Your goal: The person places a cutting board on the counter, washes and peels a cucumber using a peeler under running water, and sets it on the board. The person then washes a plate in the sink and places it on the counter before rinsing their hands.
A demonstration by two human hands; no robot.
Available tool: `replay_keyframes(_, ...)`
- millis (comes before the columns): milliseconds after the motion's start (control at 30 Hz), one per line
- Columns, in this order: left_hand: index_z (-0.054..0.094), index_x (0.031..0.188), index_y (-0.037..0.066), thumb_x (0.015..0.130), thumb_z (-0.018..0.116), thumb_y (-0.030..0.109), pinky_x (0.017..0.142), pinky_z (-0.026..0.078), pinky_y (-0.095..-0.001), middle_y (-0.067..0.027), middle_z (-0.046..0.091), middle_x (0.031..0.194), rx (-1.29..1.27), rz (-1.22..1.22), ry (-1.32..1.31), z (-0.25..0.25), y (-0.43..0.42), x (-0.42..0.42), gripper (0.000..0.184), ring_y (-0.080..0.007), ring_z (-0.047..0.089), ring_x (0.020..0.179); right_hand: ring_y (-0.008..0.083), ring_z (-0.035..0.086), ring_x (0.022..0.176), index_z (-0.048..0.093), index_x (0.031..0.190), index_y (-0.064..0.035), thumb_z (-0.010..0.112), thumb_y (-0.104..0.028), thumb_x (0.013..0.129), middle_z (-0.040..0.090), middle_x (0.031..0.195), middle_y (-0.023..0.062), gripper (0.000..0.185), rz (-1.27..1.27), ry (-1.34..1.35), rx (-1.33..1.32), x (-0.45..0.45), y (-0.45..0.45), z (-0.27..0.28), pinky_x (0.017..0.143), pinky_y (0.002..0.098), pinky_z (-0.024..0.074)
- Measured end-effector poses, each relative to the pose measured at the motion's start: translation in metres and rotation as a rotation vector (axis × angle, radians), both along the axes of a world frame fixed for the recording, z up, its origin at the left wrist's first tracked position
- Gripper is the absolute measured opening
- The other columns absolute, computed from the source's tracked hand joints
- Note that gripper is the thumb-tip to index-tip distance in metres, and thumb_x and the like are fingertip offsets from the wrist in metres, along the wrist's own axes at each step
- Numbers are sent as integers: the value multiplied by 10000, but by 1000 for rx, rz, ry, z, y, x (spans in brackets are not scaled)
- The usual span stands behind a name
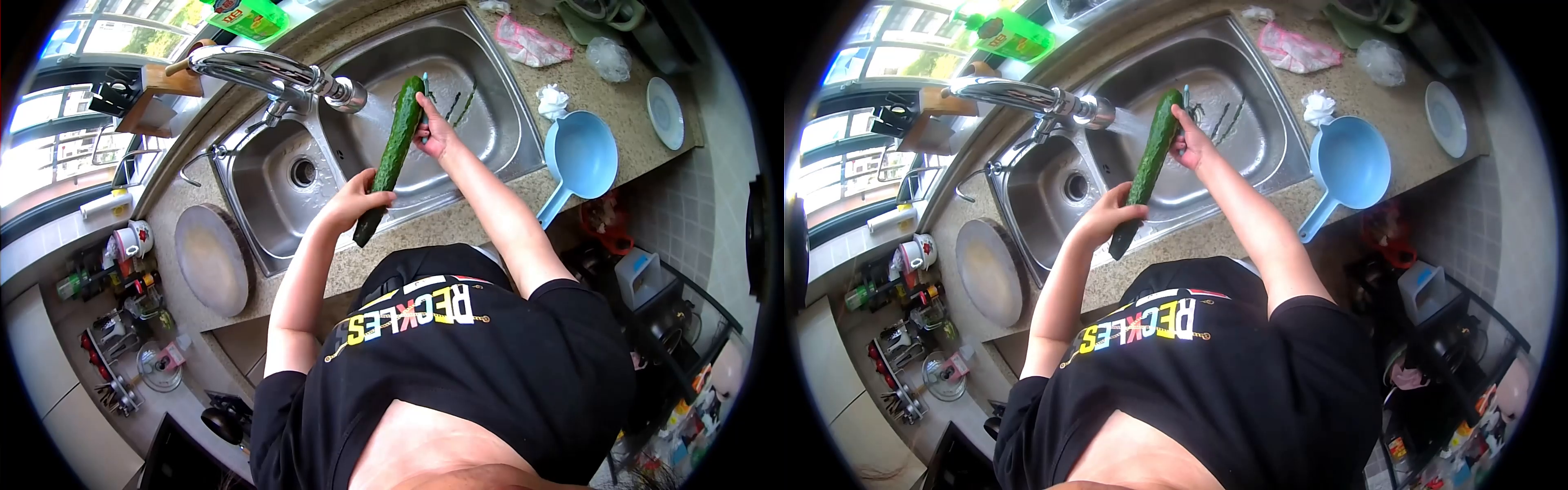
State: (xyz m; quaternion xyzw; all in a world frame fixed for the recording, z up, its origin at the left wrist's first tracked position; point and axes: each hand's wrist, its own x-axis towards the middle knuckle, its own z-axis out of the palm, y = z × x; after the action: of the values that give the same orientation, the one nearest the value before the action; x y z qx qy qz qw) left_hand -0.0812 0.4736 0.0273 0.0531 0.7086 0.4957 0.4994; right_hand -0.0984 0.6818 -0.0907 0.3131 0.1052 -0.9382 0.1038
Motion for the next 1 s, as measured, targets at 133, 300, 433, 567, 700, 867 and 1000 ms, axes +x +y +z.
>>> replay_keyframes(133,493,1066,-18,811,617,159,616,481,-237,-64,599,859,224,186,-217,-9,-1,-3,334,-113,557,634,48,356,409,536,831,-125,568,-442,837,467,593,-40,318,39,-81,288,-2,10,9,353,174,290)
replay_keyframes(300,553,985,-26,729,677,85,604,457,-238,-30,592,794,22,219,10,-14,-4,-17,306,-98,550,637,149,484,509,529,916,-62,417,-370,926,492,613,51,327,261,320,1574,30,3,-4,471,301,382)
replay_keyframes(433,577,974,-23,685,694,56,622,440,-230,-18,589,763,-14,204,11,-13,-12,-27,321,-90,545,655,377,583,730,484,914,-79,446,-325,893,596,771,164,250,677,682,1869,69,-27,62,592,470,444)
replay_keyframes(567,568,1086,-28,661,697,32,641,437,-221,-9,595,793,27,181,4,-6,-18,-21,447,-82,540,669,350,605,761,497,970,-119,433,-373,886,616,800,136,274,786,567,2060,36,-3,40,631,464,472)
replay_keyframes(700,535,1166,-26,680,673,35,664,432,-210,-2,602,838,-64,88,65,8,-20,-10,509,-64,529,704,351,602,847,565,975,-60,435,-296,879,630,884,164,287,996,109,2196,-7,86,-49,705,444,473)
replay_keyframes(867,504,1199,-22,736,601,27,669,416,-203,-13,591,865,18,205,56,-1,-23,-7,475,-65,515,731,368,592,874,611,955,-18,484,-291,850,614,922,215,319,1378,-33,1897,28,102,-87,735,448,459)
replay_keyframes(1000,489,1204,-30,713,631,34,623,410,-214,-14,563,779,-32,109,174,-4,-12,-9,515,-71,505,685,417,564,829,525,912,-12,440,-334,877,596,844,238,334,620,-87,1931,53,59,-36,727,506,432)
